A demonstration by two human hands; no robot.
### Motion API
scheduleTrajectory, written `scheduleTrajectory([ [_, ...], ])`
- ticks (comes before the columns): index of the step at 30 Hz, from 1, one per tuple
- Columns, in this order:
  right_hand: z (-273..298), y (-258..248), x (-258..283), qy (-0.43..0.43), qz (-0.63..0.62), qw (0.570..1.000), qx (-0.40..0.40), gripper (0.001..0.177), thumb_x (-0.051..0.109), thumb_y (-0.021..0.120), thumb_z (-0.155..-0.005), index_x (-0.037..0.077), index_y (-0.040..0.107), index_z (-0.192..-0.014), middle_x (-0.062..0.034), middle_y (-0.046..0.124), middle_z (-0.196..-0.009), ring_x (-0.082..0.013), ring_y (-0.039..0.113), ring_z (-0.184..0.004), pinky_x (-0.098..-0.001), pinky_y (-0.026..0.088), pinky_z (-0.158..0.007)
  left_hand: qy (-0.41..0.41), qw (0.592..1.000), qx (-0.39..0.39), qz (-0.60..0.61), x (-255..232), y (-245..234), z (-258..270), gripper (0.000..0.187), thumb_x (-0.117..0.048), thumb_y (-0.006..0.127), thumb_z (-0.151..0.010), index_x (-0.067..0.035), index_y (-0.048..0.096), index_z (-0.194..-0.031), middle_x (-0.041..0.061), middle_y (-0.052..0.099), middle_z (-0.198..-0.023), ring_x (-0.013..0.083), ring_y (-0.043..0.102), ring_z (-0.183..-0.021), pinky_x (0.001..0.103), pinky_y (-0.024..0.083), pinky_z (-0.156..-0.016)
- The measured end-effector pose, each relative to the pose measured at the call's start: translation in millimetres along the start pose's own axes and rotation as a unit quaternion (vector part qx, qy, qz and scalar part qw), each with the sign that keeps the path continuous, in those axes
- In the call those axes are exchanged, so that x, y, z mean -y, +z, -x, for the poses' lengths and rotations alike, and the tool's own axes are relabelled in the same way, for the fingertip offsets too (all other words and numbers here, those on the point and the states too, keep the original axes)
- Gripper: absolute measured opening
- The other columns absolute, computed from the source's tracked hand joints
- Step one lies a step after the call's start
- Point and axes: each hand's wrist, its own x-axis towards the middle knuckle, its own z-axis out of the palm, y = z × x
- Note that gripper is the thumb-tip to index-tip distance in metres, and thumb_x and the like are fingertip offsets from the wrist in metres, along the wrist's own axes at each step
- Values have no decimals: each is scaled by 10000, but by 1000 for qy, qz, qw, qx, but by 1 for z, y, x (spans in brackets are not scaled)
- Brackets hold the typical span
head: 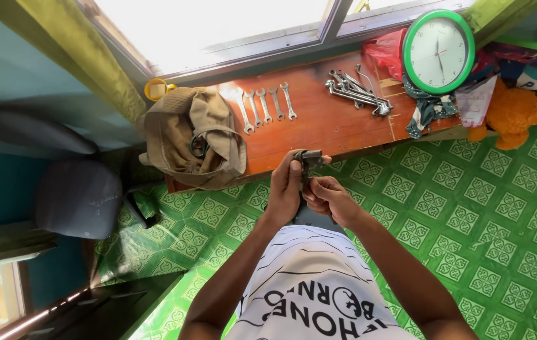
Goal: The recorder is using various wrenches to assemble or repair a mechanical part assembly at a window ledge.
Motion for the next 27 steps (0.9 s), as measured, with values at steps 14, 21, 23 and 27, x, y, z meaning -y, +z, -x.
scheduleTrajectory([
  [14, -3, 27, 17, -66, 126, 990, -16, 423, 437, 448, -1080, 50, 577, -969, 59, 427, -724, -44, 345, -570, -234, 258, -483, 10, 995, -84, -47, -11, -16, -5, 390, -298, 462, -1147, 27, 630, -1286, 114, 748, -1160, 94, 652, -962, 271, 556, -844],
  [21, -23, 22, 24, -108, 210, 971, -34, 411, 398, 416, -1124, 51, 555, -952, 71, 398, -707, -27, 323, -558, -219, 240, -489, 4, 992, -114, -48, -20, -12, -16, 456, -333, 415, -1149, 4, 593, -1400, 70, 745, -1187, 39, 569, -865, 233, 534, -803],
  [23, -29, 4, 22, -114, 201, 972, -32, 416, 395, 441, -1124, 46, 554, -926, 68, 388, -679, -36, 317, -550, -227, 245, -492, 2, 992, -103, -66, -11, -3, -15, 445, -315, 408, -1150, 12, 586, -1393, 66, 744, -1190, 53, 603, -895, 238, 538, -812],
  [27, -36, -31, 32, -58, 221, 973, 39, 385, 357, 531, -1157, 19, 551, -973, 4, 464, -786, -87, 411, -676, -265, 362, -590, 29, 994, -88, -62, -6, 8, -24, 376, -242, 383, -1146, 5, 555, -1372, 65, 718, -1213, 95, 660, -1061, 268, 551, -925],
])
